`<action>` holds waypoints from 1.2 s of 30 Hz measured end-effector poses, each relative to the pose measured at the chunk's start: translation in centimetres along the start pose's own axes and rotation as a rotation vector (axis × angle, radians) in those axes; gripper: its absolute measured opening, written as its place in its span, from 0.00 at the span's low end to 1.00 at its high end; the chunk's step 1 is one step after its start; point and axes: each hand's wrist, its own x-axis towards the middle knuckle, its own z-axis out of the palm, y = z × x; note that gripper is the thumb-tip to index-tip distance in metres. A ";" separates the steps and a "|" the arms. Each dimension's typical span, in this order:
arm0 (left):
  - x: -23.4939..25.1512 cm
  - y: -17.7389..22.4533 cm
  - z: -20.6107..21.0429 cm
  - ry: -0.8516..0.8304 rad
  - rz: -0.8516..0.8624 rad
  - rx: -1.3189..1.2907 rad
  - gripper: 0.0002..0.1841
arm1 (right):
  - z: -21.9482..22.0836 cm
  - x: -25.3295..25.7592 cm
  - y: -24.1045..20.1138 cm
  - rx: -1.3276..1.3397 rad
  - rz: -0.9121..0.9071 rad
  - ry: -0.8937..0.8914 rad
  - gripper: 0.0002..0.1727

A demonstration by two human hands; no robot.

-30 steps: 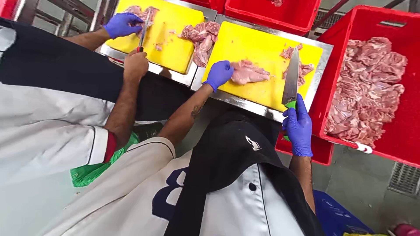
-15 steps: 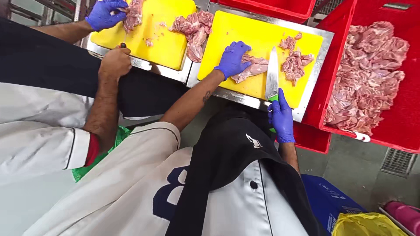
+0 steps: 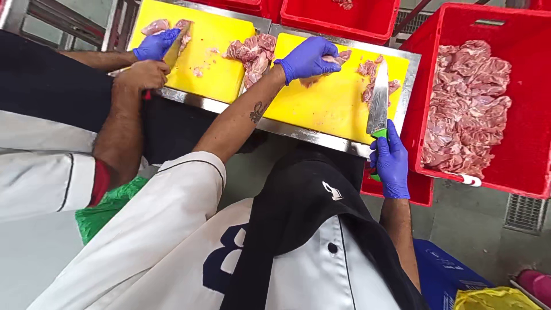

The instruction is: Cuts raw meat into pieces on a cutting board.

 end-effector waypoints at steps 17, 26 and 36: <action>-1.5 -6.3 9.5 0.157 -0.134 0.287 0.21 | 4.7 3.2 1.2 -0.314 0.034 -0.232 0.31; 0.9 -6.3 8.2 0.130 -0.426 0.232 0.19 | 7.2 2.2 -0.1 -0.489 -0.075 -0.152 0.32; -2.1 -6.6 8.8 0.206 -0.329 0.144 0.17 | 10.1 3.0 -5.3 -0.914 -0.188 -0.262 0.33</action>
